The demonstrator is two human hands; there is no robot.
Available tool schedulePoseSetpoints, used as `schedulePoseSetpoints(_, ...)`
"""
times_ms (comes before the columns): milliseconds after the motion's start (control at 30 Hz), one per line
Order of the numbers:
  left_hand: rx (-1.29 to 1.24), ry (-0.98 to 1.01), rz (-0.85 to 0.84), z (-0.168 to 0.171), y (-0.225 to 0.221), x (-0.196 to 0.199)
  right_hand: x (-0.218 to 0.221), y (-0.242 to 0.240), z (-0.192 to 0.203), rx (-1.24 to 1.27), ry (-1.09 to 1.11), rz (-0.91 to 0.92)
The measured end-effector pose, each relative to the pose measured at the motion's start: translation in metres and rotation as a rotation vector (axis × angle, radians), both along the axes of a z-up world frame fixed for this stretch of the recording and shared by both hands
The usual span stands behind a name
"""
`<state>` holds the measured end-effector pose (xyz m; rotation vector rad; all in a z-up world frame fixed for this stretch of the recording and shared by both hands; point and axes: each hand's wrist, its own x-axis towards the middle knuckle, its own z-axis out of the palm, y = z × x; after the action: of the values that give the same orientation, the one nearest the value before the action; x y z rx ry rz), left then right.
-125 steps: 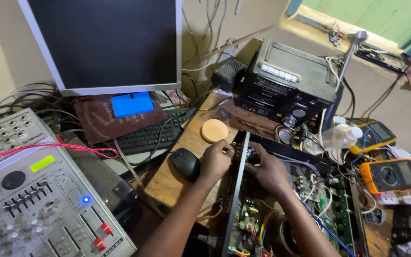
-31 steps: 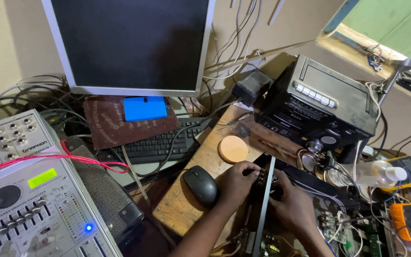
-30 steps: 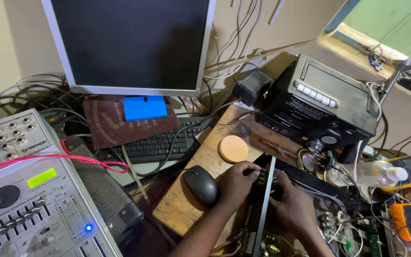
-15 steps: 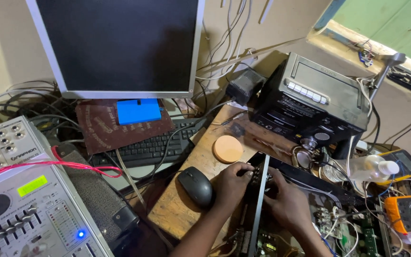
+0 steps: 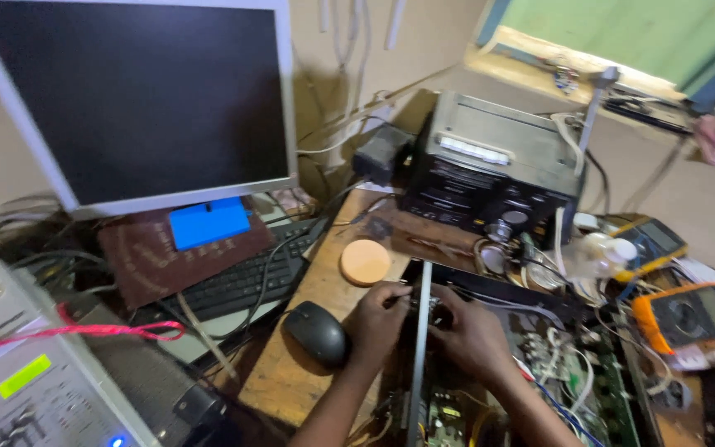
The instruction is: Connecting internal wiring and testing components within an electronic amplifier chassis.
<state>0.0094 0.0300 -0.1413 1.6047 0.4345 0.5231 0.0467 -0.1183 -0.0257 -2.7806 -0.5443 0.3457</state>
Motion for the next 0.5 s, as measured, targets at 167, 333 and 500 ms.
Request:
schedulePoseSetpoints(167, -0.063, 0.054, -0.039, 0.006, -0.005, -0.005, -0.004, -0.011, -0.004, 0.086, -0.058, 0.077)
schedulePoseSetpoints(333, 0.044, 0.152, -0.1, 0.033, -0.009, -0.016, -0.014, -0.02, 0.006, 0.184, -0.108, 0.133)
schedulePoseSetpoints(500, 0.092, 0.261, -0.055, -0.012, -0.001, 0.017, -0.002, -0.024, -0.016, 0.18, -0.185, 0.226)
